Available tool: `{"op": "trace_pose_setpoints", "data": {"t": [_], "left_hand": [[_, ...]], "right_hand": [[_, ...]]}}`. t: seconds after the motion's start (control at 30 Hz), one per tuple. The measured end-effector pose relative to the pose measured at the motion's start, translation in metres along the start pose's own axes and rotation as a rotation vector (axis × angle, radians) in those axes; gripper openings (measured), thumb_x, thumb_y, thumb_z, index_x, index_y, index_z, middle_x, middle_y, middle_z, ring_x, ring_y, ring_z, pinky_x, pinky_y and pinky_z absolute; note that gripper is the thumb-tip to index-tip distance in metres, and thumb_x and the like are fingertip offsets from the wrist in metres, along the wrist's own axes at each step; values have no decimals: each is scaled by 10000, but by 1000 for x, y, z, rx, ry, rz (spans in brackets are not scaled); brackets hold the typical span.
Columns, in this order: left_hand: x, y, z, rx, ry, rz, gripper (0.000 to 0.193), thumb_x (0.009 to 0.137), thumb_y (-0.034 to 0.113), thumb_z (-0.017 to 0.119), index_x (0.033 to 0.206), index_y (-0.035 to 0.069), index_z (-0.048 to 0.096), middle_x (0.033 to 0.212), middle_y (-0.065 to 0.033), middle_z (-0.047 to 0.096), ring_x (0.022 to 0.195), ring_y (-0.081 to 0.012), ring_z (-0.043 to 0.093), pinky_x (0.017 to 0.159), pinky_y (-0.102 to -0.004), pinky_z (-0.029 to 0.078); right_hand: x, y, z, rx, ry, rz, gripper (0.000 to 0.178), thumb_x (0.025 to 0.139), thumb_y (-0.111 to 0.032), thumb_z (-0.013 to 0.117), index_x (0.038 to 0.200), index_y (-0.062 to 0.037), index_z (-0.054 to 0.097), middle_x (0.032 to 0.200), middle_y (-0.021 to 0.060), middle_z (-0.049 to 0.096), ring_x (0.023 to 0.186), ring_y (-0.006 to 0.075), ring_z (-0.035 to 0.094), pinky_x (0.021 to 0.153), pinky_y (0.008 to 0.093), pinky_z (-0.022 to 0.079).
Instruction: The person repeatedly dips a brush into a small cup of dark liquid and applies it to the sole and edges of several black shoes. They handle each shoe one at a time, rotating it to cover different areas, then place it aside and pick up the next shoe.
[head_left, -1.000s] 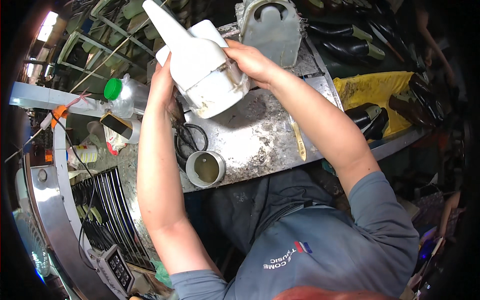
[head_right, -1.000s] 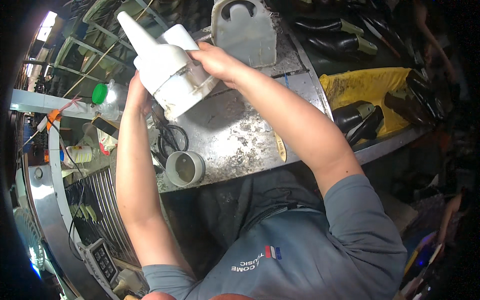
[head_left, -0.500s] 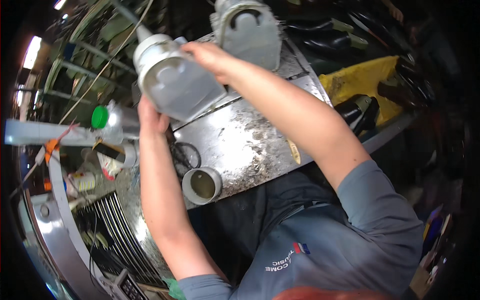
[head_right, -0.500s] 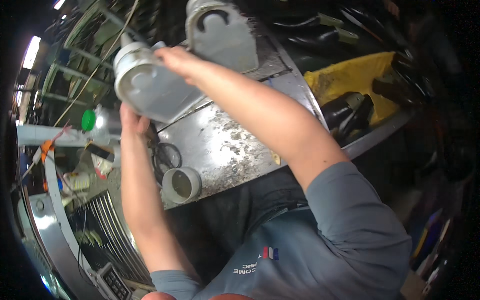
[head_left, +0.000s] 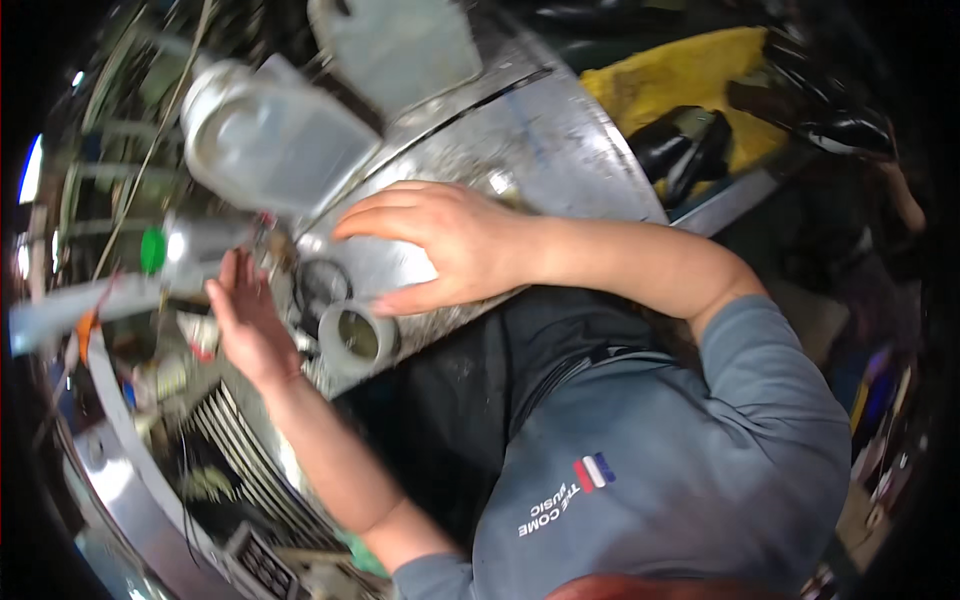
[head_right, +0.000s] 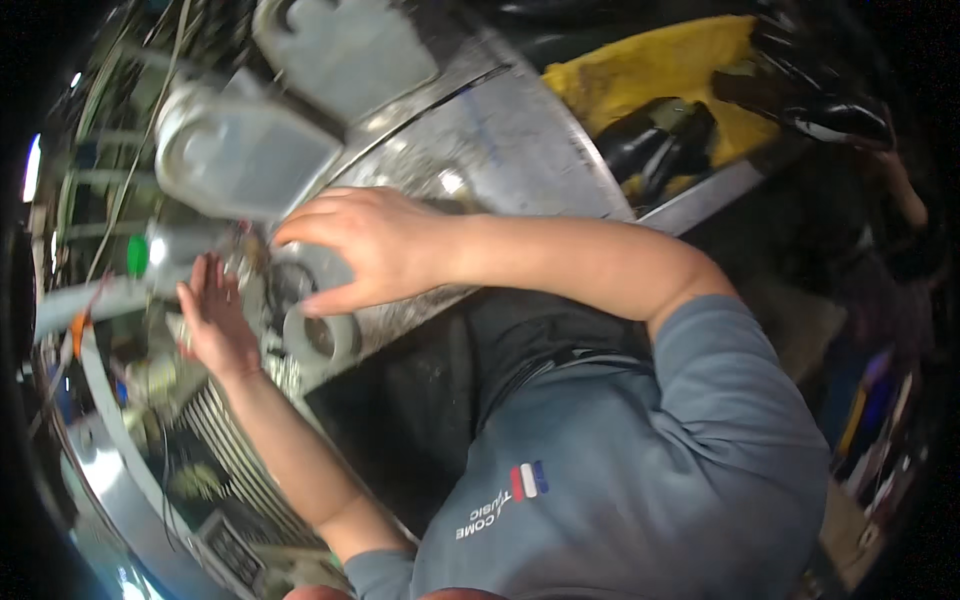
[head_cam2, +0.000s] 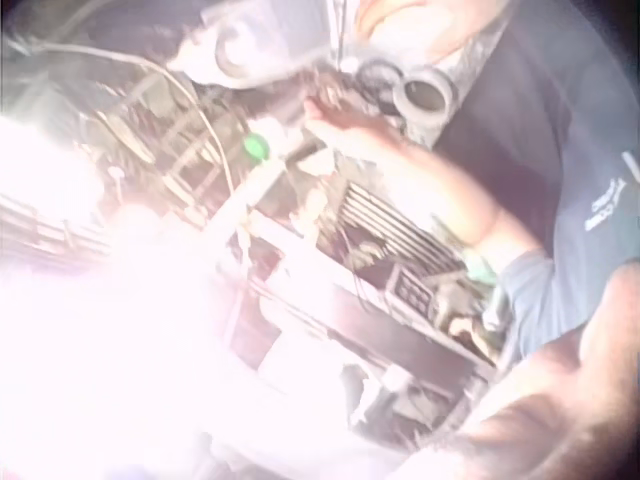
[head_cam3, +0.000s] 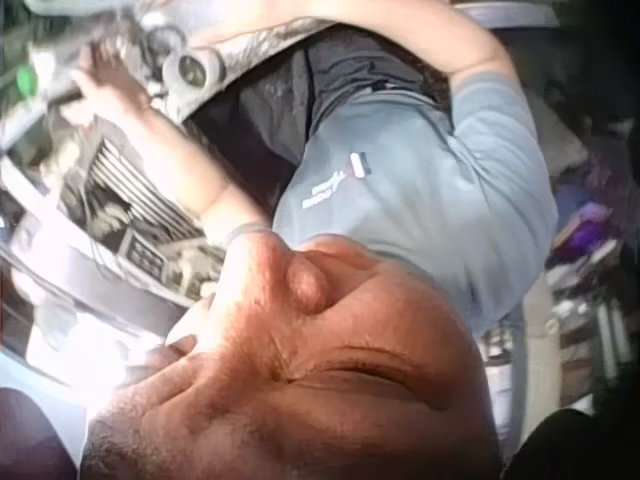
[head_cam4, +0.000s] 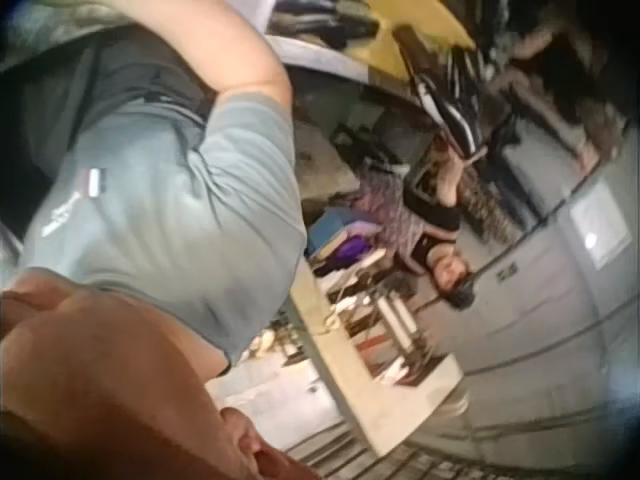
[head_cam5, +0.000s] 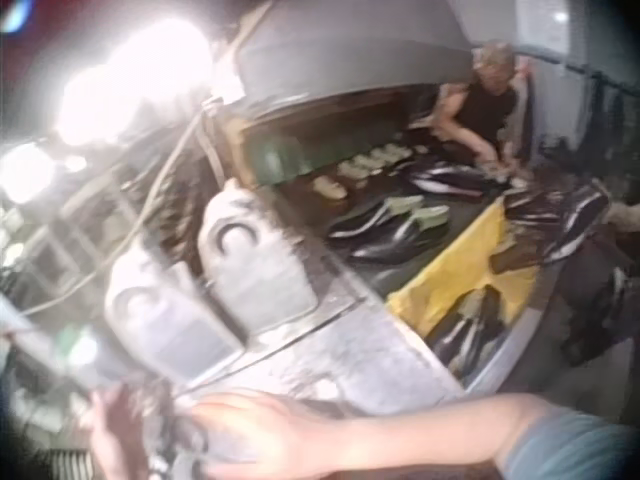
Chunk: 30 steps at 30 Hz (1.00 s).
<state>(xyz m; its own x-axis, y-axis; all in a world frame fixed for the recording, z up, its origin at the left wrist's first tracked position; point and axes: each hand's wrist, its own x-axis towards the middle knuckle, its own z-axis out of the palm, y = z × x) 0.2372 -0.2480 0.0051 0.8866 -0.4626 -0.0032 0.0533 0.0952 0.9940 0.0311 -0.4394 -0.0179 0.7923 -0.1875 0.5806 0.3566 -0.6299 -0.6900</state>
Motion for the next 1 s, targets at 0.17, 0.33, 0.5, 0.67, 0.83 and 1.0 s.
{"op": "trace_pose_setpoints", "data": {"t": [0.17,0.33,0.5,0.67,0.83,1.0], "left_hand": [[-126,-19,-35,110,209,204,463,1097,316,357,1273,-65,553,1281,-219,616,1240,-306,569,1091,-452,412],[-202,-36,-109,266,414,99,375,1078,269,440,1046,-46,641,1008,-173,707,990,-245,675,924,-364,519],[-184,-21,-142,487,471,116,284,1008,223,610,1087,-43,671,1056,-131,717,984,-200,668,873,-346,526],[-107,-18,-168,668,371,247,287,951,192,675,1132,-30,668,1089,-111,708,1008,-195,658,904,-333,510],[-35,-8,-149,846,288,319,303,896,186,707,1150,23,679,1086,-127,712,1033,-236,665,930,-356,502],[38,-13,-144,1344,266,515,320,835,178,728,1138,81,691,1096,-134,706,1054,-320,650,924,-429,509]], "right_hand": [[-15,-3,47,-93,-257,-18,985,630,-363,905,1437,-45,436,1420,187,512,1290,364,519,1082,461,425],[-6,-3,100,-153,-340,-40,1052,583,-329,932,1460,-64,414,1403,184,520,1288,356,524,1064,459,429],[-2,-12,117,-244,-386,9,954,622,-267,887,1441,-83,433,1336,165,568,1200,347,587,995,450,481],[-2,-10,126,-222,-315,76,911,626,-229,853,1426,-85,441,1325,175,565,1216,361,567,1021,456,465],[4,-20,116,-224,-282,121,921,625,-225,838,1436,-81,426,1334,186,552,1242,370,541,1058,455,436],[-2,-28,89,-285,-297,194,937,636,-229,837,1456,-79,409,1338,192,547,1258,378,527,1061,467,425]]}}
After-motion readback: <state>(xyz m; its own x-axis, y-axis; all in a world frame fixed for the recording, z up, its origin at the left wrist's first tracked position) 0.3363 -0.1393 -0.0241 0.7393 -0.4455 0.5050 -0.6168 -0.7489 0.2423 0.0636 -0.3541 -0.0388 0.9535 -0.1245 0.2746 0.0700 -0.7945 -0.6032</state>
